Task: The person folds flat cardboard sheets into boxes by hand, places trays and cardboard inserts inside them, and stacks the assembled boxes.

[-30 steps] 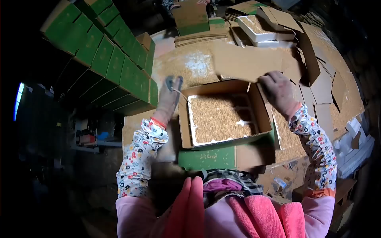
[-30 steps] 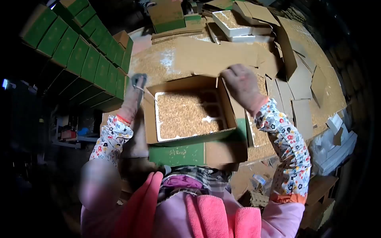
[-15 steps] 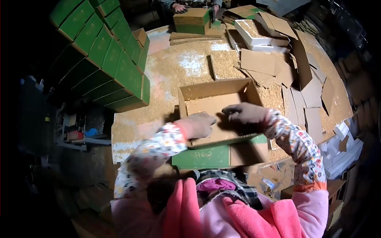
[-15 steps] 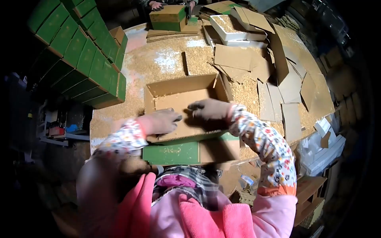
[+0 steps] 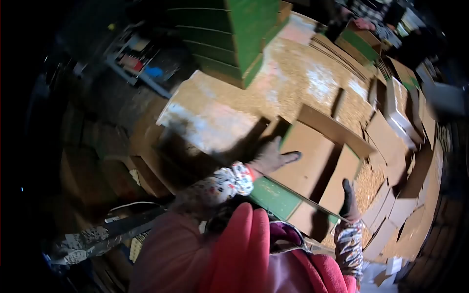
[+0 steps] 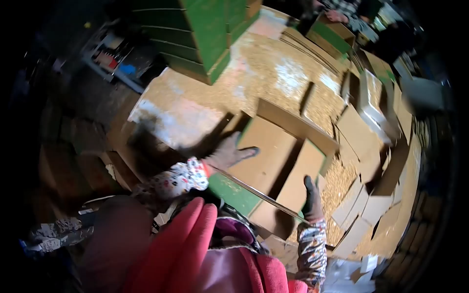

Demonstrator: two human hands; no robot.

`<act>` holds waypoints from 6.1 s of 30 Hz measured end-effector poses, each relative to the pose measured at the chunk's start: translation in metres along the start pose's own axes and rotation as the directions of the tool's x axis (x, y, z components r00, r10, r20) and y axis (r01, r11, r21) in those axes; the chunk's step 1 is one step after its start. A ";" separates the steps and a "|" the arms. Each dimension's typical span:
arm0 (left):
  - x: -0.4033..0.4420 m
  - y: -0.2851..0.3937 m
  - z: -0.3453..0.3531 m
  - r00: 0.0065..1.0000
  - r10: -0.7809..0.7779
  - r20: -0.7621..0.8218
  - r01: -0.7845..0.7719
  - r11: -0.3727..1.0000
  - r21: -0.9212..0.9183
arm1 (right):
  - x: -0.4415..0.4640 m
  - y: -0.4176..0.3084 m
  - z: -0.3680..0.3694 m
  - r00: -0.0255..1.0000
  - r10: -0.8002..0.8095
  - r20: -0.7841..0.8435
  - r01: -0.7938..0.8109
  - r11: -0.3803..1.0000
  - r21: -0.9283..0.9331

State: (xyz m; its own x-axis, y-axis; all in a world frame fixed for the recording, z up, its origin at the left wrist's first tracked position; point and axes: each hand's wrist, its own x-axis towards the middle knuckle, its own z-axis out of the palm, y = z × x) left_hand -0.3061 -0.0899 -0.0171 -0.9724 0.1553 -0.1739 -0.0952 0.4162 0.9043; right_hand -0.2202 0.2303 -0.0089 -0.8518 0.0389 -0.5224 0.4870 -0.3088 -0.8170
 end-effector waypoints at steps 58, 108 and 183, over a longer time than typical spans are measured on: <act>-0.003 0.185 -0.105 0.869 0.371 0.329 -0.428 0.896 0.118 | -0.065 -0.096 -0.026 0.432 -0.889 -0.152 0.807 0.456 -0.375; 0.041 0.103 -0.034 0.910 0.394 0.127 -0.405 0.784 0.471 | -0.054 0.186 -0.144 0.274 0.030 -0.961 0.679 0.702 0.216; 0.000 0.163 0.002 0.625 -0.215 0.751 -0.725 0.199 0.660 | -0.046 -0.137 0.018 0.789 -0.578 0.208 0.587 0.611 -0.531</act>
State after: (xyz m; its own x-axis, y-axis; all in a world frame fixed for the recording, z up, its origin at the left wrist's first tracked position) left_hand -0.3209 -0.0199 0.1296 -0.4274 0.6802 -0.5955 0.8261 0.5615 0.0485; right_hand -0.2512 0.2542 0.1318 -0.9938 0.0113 0.1107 -0.1003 0.3393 -0.9353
